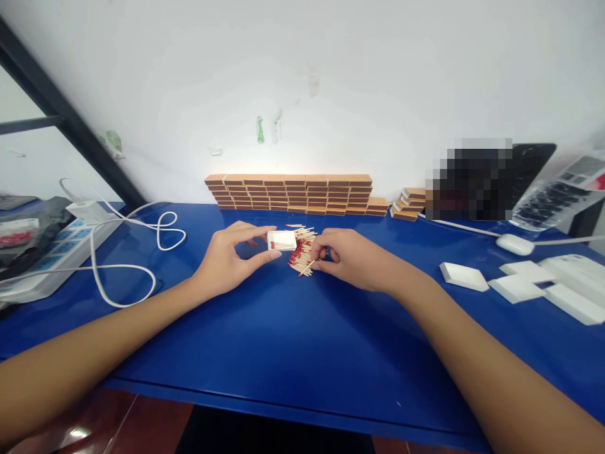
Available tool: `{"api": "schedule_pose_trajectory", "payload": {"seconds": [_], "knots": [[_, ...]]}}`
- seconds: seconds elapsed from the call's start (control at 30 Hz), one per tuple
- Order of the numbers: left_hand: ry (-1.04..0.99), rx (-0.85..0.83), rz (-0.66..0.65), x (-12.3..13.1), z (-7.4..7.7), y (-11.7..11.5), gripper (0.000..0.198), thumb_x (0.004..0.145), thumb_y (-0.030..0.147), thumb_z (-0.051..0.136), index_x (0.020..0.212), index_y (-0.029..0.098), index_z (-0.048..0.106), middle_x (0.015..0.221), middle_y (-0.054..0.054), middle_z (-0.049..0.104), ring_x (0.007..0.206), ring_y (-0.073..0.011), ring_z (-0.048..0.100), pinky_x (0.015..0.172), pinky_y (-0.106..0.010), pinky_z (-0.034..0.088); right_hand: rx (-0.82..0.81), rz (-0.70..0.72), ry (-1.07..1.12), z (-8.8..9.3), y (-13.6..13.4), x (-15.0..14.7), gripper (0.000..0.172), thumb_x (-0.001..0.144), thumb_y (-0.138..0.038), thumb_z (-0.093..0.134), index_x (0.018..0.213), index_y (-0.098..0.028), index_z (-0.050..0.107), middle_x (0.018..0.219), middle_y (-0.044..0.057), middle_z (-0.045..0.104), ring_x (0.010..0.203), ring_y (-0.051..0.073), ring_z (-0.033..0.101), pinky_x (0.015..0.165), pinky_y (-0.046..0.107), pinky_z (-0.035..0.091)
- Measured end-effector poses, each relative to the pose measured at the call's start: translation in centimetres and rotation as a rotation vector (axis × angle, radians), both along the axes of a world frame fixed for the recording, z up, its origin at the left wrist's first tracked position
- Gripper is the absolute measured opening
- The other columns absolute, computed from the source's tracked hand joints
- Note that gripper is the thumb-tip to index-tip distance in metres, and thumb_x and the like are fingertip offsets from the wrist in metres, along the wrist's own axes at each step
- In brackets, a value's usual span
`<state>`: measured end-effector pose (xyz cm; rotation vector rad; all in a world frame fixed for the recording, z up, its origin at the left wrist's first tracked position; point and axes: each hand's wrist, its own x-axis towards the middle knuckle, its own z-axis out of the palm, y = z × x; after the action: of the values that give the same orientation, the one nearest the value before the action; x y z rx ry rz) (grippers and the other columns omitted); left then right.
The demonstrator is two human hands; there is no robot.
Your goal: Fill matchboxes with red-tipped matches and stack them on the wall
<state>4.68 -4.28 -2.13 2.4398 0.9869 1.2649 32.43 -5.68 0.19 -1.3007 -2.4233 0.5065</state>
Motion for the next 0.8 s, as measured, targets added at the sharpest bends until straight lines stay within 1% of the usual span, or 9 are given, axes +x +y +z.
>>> {"api": "schedule_pose_trajectory", "payload": {"seconds": [0.17,0.33,0.43,0.5,0.57,0.67,0.73,0.8], "knots": [[0.01,-0.003,-0.009,0.1,0.0,0.0,0.039,0.087,0.037,0.087,0.124,0.025,0.078,0.108,-0.004,0.081,0.085,-0.0181,0.066,0.079,-0.034,0.055,-0.035,-0.049,0.007,0.6,0.0,0.4,0.023,0.092,-0.045,0.066,0.087,-0.024,0.076,0.081,0.003,0.065,0.069,0.017,0.054,0.064,0.031,0.04],[0.009,0.008,-0.015,0.1,0.0,-0.1,0.039,0.087,0.034,0.088,0.123,0.024,0.078,0.107,-0.004,0.081,0.088,-0.0192,0.067,0.078,-0.034,0.056,-0.11,-0.065,-0.044,0.9,-0.1,0.7,0.025,0.087,-0.049,0.071,0.088,-0.024,0.077,0.084,0.004,0.068,0.071,0.019,0.057,0.065,0.031,0.042],[0.017,0.006,-0.011,0.1,0.1,-0.2,0.039,0.087,0.034,0.088,0.123,0.023,0.078,0.106,-0.005,0.081,0.089,-0.02,0.068,0.079,-0.035,0.056,-0.168,-0.077,-0.053,0.6,0.0,0.6,0.03,0.091,-0.051,0.066,0.085,-0.023,0.073,0.08,0.004,0.067,0.069,0.019,0.055,0.064,0.032,0.041],[0.029,0.004,-0.013,0.1,0.1,-0.2,0.038,0.087,0.034,0.087,0.123,0.023,0.078,0.108,-0.005,0.081,0.09,-0.02,0.069,0.081,-0.036,0.056,-0.201,-0.078,-0.069,0.4,0.0,0.6,0.032,0.093,-0.052,0.062,0.087,-0.022,0.071,0.08,0.005,0.067,0.068,0.019,0.055,0.063,0.032,0.041],[0.035,0.004,-0.015,0.1,0.1,-0.2,0.038,0.087,0.033,0.087,0.123,0.024,0.078,0.111,-0.005,0.081,0.091,-0.0202,0.069,0.081,-0.036,0.056,-0.228,-0.073,-0.093,0.4,0.0,0.8,0.032,0.095,-0.052,0.058,0.09,-0.022,0.069,0.082,0.005,0.068,0.069,0.019,0.055,0.064,0.032,0.041],[0.037,0.008,-0.008,0.1,0.1,-0.2,0.038,0.088,0.035,0.087,0.123,0.023,0.078,0.105,-0.005,0.081,0.087,-0.0199,0.068,0.08,-0.036,0.056,-0.253,-0.077,-0.126,0.5,-0.1,1.1,0.032,0.098,-0.051,0.054,0.094,-0.022,0.067,0.087,0.007,0.069,0.073,0.02,0.056,0.067,0.033,0.043],[0.045,0.005,-0.006,0.1,0.2,-0.2,0.038,0.088,0.036,0.087,0.123,0.023,0.078,0.102,-0.005,0.08,0.085,-0.0196,0.067,0.079,-0.036,0.055,-0.25,-0.099,-0.14,0.6,-0.1,1.4,0.032,0.1,-0.05,0.05,0.096,-0.022,0.065,0.091,0.007,0.07,0.077,0.022,0.058,0.07,0.034,0.044],[0.055,0.001,-0.012,0.1,0.2,-0.3,0.037,0.089,0.036,0.086,0.123,0.023,0.078,0.103,-0.005,0.08,0.086,-0.0194,0.067,0.08,-0.036,0.055,-0.234,-0.111,-0.146,0.6,-0.2,1.5,0.03,0.101,-0.048,0.048,0.096,-0.022,0.063,0.093,0.008,0.07,0.08,0.022,0.059,0.073,0.035,0.045]]}}
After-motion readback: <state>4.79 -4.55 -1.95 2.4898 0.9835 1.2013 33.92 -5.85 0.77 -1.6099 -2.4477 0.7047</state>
